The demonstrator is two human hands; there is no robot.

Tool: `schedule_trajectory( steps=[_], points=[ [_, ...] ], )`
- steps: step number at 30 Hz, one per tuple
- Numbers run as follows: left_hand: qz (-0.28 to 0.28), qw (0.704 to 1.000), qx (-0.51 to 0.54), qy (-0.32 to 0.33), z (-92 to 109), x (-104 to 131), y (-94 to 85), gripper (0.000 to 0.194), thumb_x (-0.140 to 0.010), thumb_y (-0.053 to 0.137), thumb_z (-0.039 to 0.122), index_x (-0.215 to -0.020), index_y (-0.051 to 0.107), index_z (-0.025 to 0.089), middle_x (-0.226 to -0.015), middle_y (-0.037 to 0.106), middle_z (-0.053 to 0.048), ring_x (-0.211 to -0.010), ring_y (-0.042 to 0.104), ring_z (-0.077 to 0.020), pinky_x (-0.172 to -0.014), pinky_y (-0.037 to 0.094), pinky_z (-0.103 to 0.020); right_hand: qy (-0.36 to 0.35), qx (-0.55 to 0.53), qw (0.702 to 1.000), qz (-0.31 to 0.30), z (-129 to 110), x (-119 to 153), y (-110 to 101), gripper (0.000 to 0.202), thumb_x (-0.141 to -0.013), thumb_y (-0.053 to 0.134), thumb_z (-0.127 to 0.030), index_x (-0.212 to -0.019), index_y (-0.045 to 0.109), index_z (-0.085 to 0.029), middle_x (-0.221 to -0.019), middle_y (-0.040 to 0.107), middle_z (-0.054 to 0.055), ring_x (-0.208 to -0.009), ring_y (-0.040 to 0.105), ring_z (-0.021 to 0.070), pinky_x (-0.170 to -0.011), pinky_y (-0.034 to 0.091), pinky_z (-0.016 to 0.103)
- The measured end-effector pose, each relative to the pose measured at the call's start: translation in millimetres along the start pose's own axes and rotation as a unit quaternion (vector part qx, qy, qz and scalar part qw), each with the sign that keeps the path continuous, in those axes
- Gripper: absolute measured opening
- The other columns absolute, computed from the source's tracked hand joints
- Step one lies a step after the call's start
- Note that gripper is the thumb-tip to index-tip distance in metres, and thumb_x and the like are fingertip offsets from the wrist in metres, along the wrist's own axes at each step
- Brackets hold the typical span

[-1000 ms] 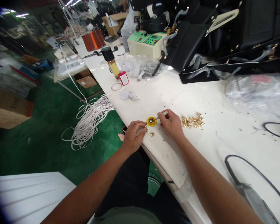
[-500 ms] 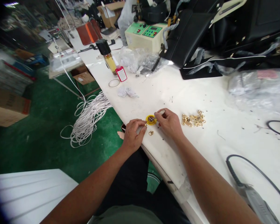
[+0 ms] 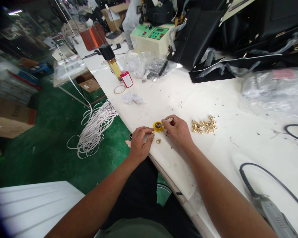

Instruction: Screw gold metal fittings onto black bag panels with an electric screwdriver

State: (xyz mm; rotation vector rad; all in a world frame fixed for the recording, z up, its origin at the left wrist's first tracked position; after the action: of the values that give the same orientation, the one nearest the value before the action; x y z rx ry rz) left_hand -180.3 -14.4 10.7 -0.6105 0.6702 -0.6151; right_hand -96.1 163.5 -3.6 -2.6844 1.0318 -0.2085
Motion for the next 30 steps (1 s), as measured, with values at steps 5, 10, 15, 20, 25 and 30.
schedule_trajectory(
  steps=[5,10,15,20,25,30],
  points=[
    [0.009,1.000,0.006,-0.002,0,-1,-0.1,0.008,-0.097,0.065,0.024,-0.104,0.069,0.023,-0.112,0.077,-0.004,-0.114,0.064,-0.0235,-0.105,0.046,-0.042,-0.002,-0.002,1.000,-0.006,2,0,0,0.032,-0.091,0.067,-0.053,-0.097,0.070,-0.021,-0.065,0.071,0.000,-0.054,0.064,0.0180,-0.054,0.045,0.029],
    [0.009,0.999,0.016,-0.027,-3,-3,-0.4,0.008,-0.095,0.068,0.021,-0.102,0.072,0.023,-0.110,0.077,-0.004,-0.113,0.065,-0.0234,-0.104,0.048,-0.042,-0.005,-0.013,1.000,-0.003,2,0,-2,0.031,-0.092,0.067,-0.052,-0.095,0.069,-0.021,-0.063,0.069,0.000,-0.055,0.063,0.0174,-0.055,0.045,0.029],
    [0.018,0.998,0.035,-0.058,-7,-5,-0.2,0.010,-0.091,0.074,0.019,-0.100,0.075,0.023,-0.105,0.077,-0.004,-0.109,0.067,-0.0231,-0.102,0.051,-0.041,0.012,-0.115,0.993,0.016,5,4,-5,0.034,-0.088,0.073,-0.054,-0.095,0.069,-0.021,-0.067,0.069,-0.001,-0.055,0.061,0.0154,-0.054,0.047,0.028],
    [0.032,0.994,0.042,-0.093,-11,-4,2.0,0.011,-0.090,0.076,0.019,-0.099,0.077,0.024,-0.103,0.076,-0.003,-0.105,0.069,-0.0226,-0.100,0.052,-0.040,0.026,-0.200,0.979,0.010,6,7,-1,0.032,-0.086,0.077,-0.051,-0.091,0.068,-0.021,-0.066,0.067,-0.002,-0.053,0.060,0.0137,-0.050,0.046,0.026],
    [0.049,0.993,0.041,-0.100,-12,-4,2.9,0.008,-0.090,0.077,0.024,-0.098,0.078,0.024,-0.099,0.076,-0.003,-0.102,0.069,-0.0219,-0.099,0.053,-0.038,0.014,-0.228,0.974,-0.005,2,10,5,0.030,-0.087,0.077,-0.048,-0.091,0.068,-0.020,-0.065,0.066,-0.002,-0.052,0.058,0.0127,-0.049,0.045,0.025],
    [0.054,0.993,0.042,-0.095,-13,-3,3.4,0.008,-0.091,0.077,0.027,-0.099,0.079,0.025,-0.099,0.075,-0.003,-0.101,0.070,-0.0213,-0.098,0.054,-0.037,0.004,-0.223,0.975,-0.013,-3,12,8,0.030,-0.087,0.077,-0.048,-0.090,0.067,-0.020,-0.063,0.065,-0.002,-0.052,0.057,0.0127,-0.049,0.044,0.025]
  ],
)
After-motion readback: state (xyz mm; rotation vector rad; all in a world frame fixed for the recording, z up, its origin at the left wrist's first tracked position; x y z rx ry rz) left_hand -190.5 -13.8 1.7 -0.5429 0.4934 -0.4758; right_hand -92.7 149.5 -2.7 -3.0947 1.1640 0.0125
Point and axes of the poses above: each hand's wrist, its own x-axis away from the middle knuckle, its own y-axis out of the palm, z = x × y, the point moved 7 cm from there along -x, towards the middle knuckle
